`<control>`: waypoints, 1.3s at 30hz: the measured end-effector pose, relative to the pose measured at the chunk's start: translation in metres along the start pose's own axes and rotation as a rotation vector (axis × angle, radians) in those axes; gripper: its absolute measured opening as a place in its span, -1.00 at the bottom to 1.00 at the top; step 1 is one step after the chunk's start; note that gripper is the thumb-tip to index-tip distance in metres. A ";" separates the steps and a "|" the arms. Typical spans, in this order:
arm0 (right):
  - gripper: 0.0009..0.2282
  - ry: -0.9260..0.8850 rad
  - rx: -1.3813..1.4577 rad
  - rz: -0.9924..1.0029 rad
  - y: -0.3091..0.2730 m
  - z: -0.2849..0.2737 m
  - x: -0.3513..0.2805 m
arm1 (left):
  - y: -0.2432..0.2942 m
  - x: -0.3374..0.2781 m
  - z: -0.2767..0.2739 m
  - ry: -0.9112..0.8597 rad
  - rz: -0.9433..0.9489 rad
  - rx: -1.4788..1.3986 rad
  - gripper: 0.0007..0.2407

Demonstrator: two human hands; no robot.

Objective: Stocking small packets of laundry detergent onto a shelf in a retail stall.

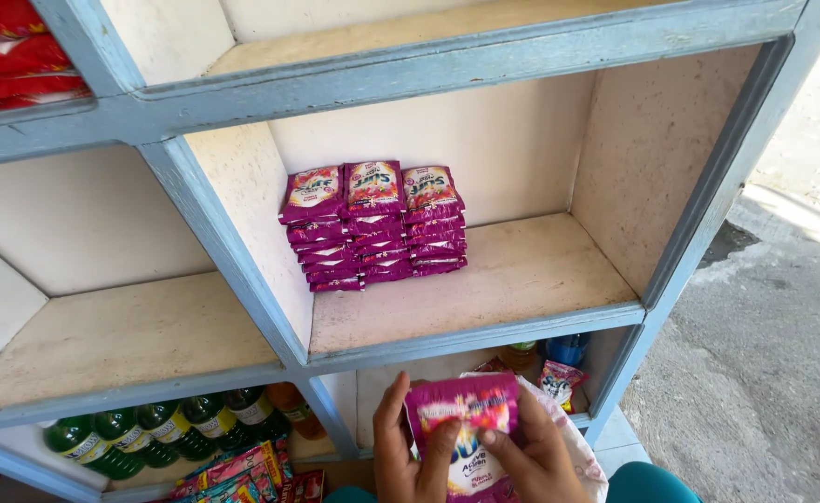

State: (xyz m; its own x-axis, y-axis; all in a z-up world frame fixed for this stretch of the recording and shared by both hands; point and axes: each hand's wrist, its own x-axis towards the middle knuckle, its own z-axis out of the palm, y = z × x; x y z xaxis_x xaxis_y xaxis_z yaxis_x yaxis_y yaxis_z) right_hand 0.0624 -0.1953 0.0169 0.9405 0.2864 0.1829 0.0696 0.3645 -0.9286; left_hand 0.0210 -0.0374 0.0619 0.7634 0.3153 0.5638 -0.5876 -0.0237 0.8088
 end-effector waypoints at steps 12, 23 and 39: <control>-0.45 -0.288 -0.381 -0.023 -0.010 -0.019 0.032 | -0.059 0.058 -0.006 -0.174 -0.502 -0.036 -0.57; -0.45 -0.141 -0.098 -0.179 -0.159 0.018 0.241 | 0.011 0.284 0.045 -0.165 0.026 0.313 -0.58; -0.48 -0.034 -0.527 0.087 -0.129 0.034 0.417 | -0.069 0.381 0.043 -0.245 0.157 1.107 -0.60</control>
State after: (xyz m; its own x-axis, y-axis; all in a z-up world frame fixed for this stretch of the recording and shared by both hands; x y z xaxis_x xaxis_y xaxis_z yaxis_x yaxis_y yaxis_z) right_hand 0.4340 -0.0926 0.2245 0.9397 0.3271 0.1000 0.1573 -0.1536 -0.9755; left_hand 0.3637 0.0437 0.2285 0.8055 0.0444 0.5909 -0.2153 -0.9071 0.3617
